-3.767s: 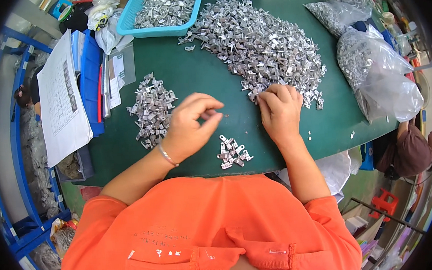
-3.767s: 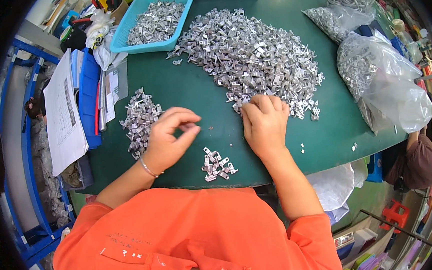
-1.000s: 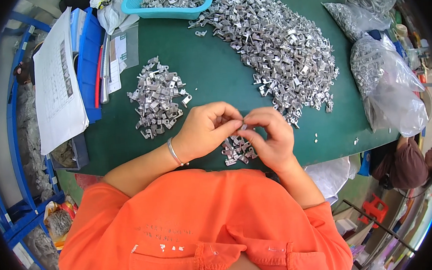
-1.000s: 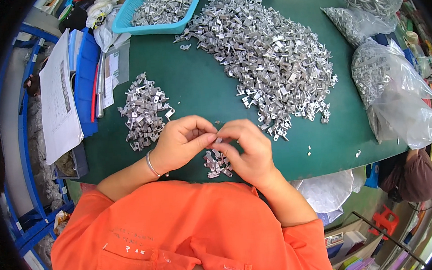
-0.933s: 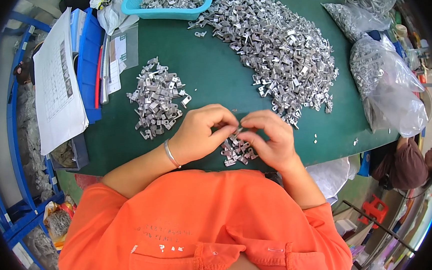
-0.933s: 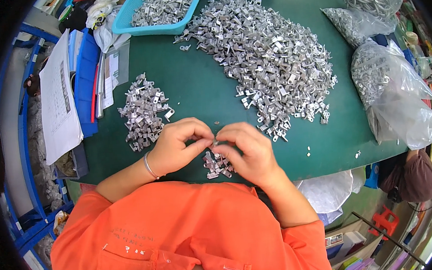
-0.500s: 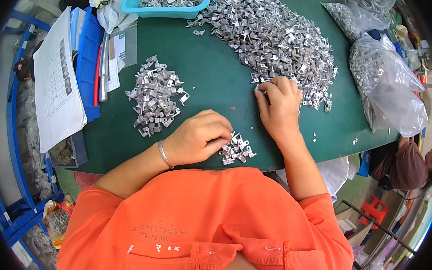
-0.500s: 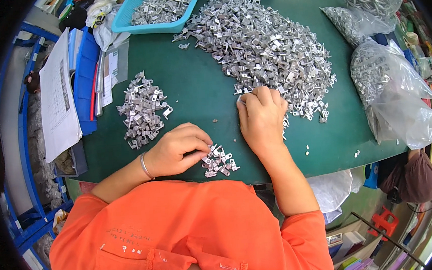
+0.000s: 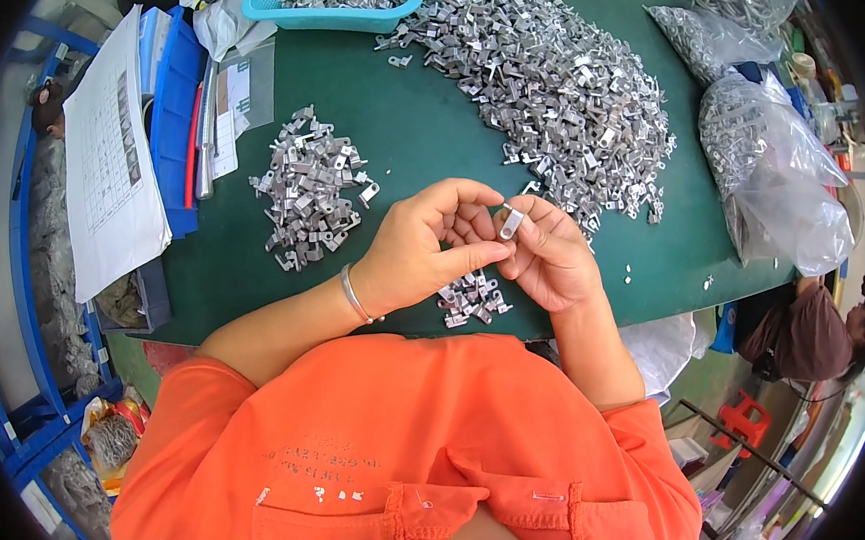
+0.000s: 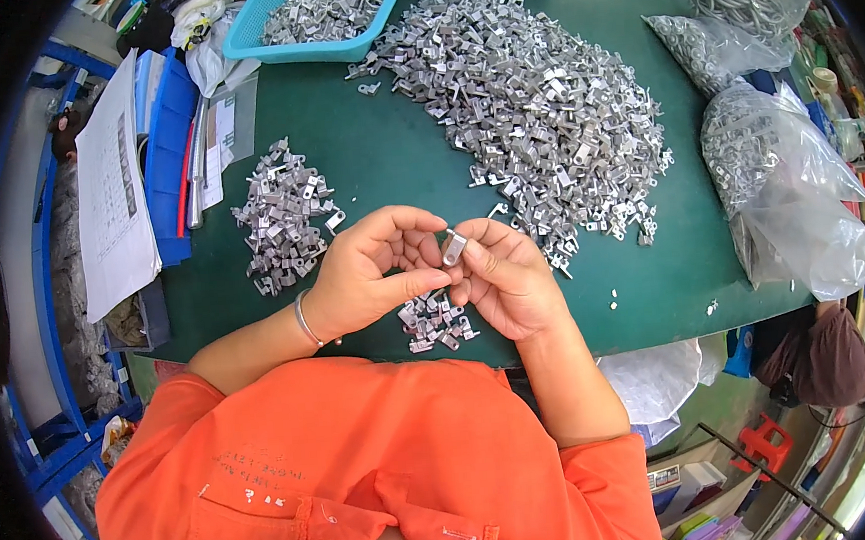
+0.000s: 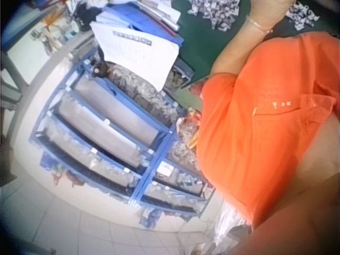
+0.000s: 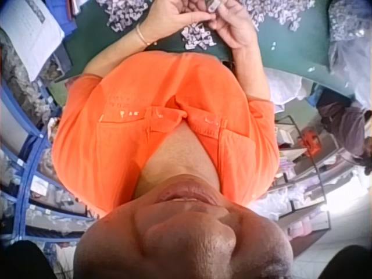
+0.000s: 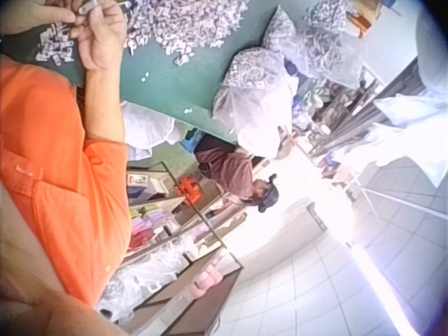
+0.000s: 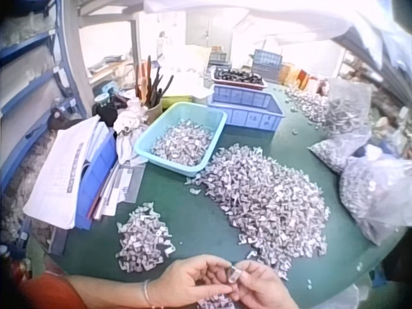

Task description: The person sits at a green workbench and repeatedly picks up small silver metal brackets and cylindrical pins. They insert the pins into the brackets by hand and place the assembled units into a growing pile on the table. The person occasionally gathers the assembled parts and moves them into a blue plastic bin.

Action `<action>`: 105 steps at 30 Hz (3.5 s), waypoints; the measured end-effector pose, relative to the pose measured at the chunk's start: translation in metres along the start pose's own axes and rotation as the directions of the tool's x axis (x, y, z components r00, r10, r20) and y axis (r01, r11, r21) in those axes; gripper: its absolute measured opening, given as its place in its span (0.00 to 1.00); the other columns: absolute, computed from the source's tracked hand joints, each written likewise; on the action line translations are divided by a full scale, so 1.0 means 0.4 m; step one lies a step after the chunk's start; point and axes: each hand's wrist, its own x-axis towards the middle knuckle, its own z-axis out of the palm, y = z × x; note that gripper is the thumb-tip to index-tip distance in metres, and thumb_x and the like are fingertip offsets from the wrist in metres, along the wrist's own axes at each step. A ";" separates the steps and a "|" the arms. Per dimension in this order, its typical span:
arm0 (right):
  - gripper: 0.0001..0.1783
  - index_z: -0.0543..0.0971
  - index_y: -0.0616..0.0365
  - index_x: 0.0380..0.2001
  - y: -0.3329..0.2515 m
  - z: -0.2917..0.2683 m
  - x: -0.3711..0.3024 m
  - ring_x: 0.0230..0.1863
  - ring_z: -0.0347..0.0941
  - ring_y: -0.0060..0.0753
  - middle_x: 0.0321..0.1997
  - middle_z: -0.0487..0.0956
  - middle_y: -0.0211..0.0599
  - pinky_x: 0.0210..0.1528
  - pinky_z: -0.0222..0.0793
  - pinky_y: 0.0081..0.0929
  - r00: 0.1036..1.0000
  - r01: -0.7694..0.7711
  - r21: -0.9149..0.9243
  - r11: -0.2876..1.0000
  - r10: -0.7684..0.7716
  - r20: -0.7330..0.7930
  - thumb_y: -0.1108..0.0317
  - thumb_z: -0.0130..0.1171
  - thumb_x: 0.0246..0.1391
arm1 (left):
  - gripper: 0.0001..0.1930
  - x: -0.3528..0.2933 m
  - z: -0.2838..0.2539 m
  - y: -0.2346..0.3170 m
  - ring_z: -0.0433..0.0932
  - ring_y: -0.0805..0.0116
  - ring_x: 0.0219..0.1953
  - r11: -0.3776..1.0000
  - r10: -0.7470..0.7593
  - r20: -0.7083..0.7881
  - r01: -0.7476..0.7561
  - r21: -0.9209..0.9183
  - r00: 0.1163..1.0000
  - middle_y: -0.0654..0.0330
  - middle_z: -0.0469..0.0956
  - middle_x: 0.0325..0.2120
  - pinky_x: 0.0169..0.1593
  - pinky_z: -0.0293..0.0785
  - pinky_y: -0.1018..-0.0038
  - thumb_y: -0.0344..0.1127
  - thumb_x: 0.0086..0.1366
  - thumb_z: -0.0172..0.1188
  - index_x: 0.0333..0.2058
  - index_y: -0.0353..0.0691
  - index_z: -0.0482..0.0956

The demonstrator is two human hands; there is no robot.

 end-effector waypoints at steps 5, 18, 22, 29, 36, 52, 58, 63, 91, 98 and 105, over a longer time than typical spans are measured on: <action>0.09 0.79 0.63 0.35 0.012 0.019 -0.010 0.31 0.77 0.39 0.34 0.79 0.42 0.33 0.74 0.27 0.736 0.512 -0.852 -0.107 -0.456 0.500 0.84 0.59 0.48 | 0.10 -0.008 -0.007 0.009 0.78 0.71 0.34 0.863 0.291 0.023 -0.273 0.425 0.956 0.58 0.79 0.34 0.37 0.76 0.77 0.20 0.53 0.66 0.35 0.34 0.78; 0.11 0.79 0.59 0.35 -0.049 -0.008 0.033 0.38 0.74 0.40 0.37 0.78 0.35 0.39 0.69 0.32 0.704 0.203 -0.813 -0.546 -0.495 0.509 0.80 0.61 0.45 | 0.05 -0.032 -0.108 0.039 0.76 0.73 0.27 0.615 0.457 -0.128 -0.209 0.760 0.880 0.59 0.77 0.28 0.29 0.72 0.80 0.20 0.56 0.62 0.31 0.33 0.79; 0.14 0.75 0.63 0.39 -0.006 0.012 0.001 0.36 0.78 0.30 0.37 0.80 0.39 0.38 0.74 0.22 0.761 0.325 -0.945 -0.029 -0.586 0.279 0.85 0.61 0.47 | 0.15 0.016 -0.037 0.011 0.77 0.62 0.32 0.524 0.364 0.106 -0.298 0.798 0.925 0.55 0.75 0.35 0.36 0.74 0.71 0.28 0.53 0.67 0.40 0.35 0.77; 0.30 0.61 0.63 0.52 0.017 -0.001 -0.032 0.42 0.77 0.33 0.43 0.77 0.47 0.46 0.75 0.26 0.706 0.556 -0.788 0.263 -0.649 0.282 0.89 0.59 0.48 | 0.09 0.082 -0.016 -0.063 0.75 0.57 0.30 0.382 0.429 0.233 -0.409 0.829 0.873 0.58 0.72 0.26 0.34 0.71 0.65 0.24 0.48 0.65 0.30 0.38 0.76; 0.26 0.65 0.64 0.51 0.020 0.008 -0.036 0.43 0.78 0.34 0.43 0.78 0.48 0.46 0.76 0.27 0.736 0.593 -0.615 0.520 -0.659 0.153 0.90 0.58 0.48 | 0.06 -0.010 -0.154 0.066 0.77 0.66 0.27 0.352 0.493 -0.116 -0.075 0.933 0.862 0.56 0.74 0.27 0.31 0.75 0.75 0.21 0.51 0.62 0.29 0.33 0.77; 0.16 0.79 0.63 0.37 0.019 0.019 -0.016 0.33 0.78 0.40 0.32 0.81 0.41 0.36 0.74 0.31 0.738 0.500 -0.836 -0.227 -0.394 0.548 0.84 0.65 0.41 | 0.07 -0.031 -0.009 -0.005 0.79 0.78 0.32 0.930 -0.039 -0.098 0.072 0.360 0.994 0.61 0.80 0.30 0.36 0.76 0.80 0.23 0.56 0.66 0.33 0.34 0.78; 0.13 0.81 0.54 0.34 -0.054 -0.006 0.073 0.37 0.69 0.37 0.35 0.75 0.30 0.38 0.61 0.35 0.665 0.115 -0.690 -0.715 -0.461 0.588 0.78 0.56 0.42 | 0.04 -0.048 -0.027 -0.016 0.78 0.70 0.26 0.795 0.049 0.090 -0.093 0.599 0.995 0.59 0.77 0.27 0.31 0.74 0.77 0.24 0.57 0.63 0.32 0.35 0.79; 0.11 0.80 0.55 0.32 -0.051 -0.022 0.104 0.36 0.69 0.39 0.34 0.74 0.31 0.39 0.63 0.36 0.696 0.105 -0.704 -0.702 -0.453 0.556 0.78 0.59 0.42 | 0.12 -0.027 -0.016 -0.018 0.76 0.65 0.33 0.650 0.279 0.047 -0.224 0.726 0.959 0.58 0.74 0.35 0.35 0.74 0.74 0.25 0.56 0.64 0.40 0.36 0.77; 0.12 0.78 0.62 0.33 -0.026 0.026 0.046 0.38 0.77 0.45 0.37 0.80 0.42 0.41 0.73 0.32 0.705 0.440 -0.839 -0.321 -0.455 0.544 0.87 0.57 0.43 | 0.03 -0.042 -0.076 0.001 0.80 0.71 0.35 0.955 0.170 -0.184 -0.116 0.272 0.968 0.57 0.78 0.34 0.39 0.78 0.78 0.19 0.62 0.57 0.34 0.31 0.76; 0.10 0.80 0.57 0.33 -0.105 -0.033 0.139 0.36 0.69 0.42 0.34 0.74 0.35 0.38 0.64 0.37 0.607 0.056 -0.697 -0.715 -0.530 0.592 0.78 0.60 0.43 | 0.05 -0.069 -0.243 0.064 0.77 0.61 0.33 0.259 0.642 -0.163 -0.011 0.966 0.749 0.56 0.78 0.28 0.38 0.73 0.71 0.19 0.51 0.63 0.28 0.33 0.80; 0.09 0.79 0.55 0.31 -0.099 -0.011 0.131 0.42 0.68 0.41 0.38 0.75 0.31 0.44 0.62 0.39 0.671 0.011 -0.732 -0.681 -0.538 0.511 0.75 0.64 0.42 | 0.06 -0.061 -0.217 0.052 0.77 0.63 0.33 0.345 0.669 -0.200 -0.061 0.937 0.716 0.56 0.76 0.31 0.38 0.73 0.73 0.18 0.52 0.63 0.30 0.32 0.79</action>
